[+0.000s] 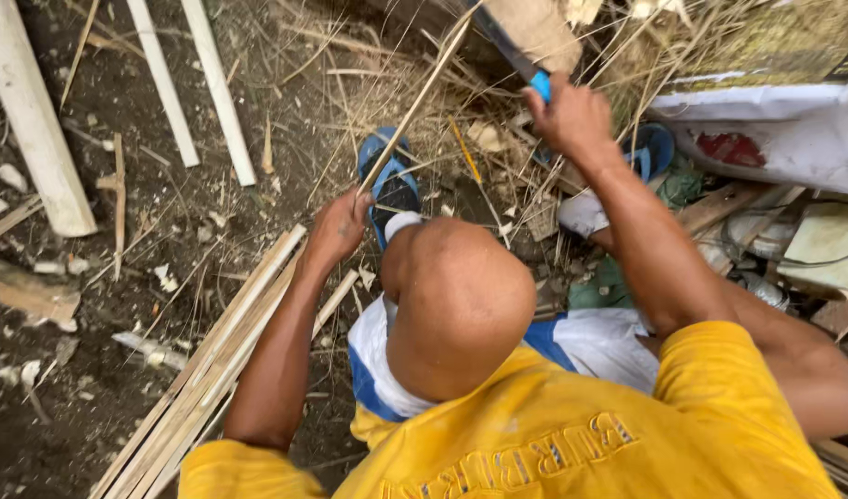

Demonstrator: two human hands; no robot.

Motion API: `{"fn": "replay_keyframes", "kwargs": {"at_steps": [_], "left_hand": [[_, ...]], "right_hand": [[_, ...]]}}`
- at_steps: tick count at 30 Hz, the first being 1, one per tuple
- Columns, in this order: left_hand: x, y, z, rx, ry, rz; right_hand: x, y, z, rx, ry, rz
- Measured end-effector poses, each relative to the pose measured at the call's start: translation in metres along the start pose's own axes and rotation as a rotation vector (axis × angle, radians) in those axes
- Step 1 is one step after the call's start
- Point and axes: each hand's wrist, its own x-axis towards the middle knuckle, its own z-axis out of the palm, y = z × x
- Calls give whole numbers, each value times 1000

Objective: The person sits on the ground and uses a hand saw to cut thin bamboo strips. They hold the bamboo with one hand and saw with the other, cutting multiple pieces and placing them aside.

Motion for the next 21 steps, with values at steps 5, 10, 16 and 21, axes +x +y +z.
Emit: {"fn": "replay_keyframes", "kwargs": {"at_steps": [5, 10, 16, 21], "left_hand": [[35, -6, 7, 103, -79, 104], [78, 25, 37, 96, 88, 300], [61, 37, 22, 134, 62, 199], [18, -1, -2, 328, 129, 144]], "right_hand": [[3, 3, 2, 70, -7, 0], [-8, -8, 6, 203, -34, 62], [-36, -36, 25, -108, -270, -256], [30, 32, -9, 252, 51, 179]]}}
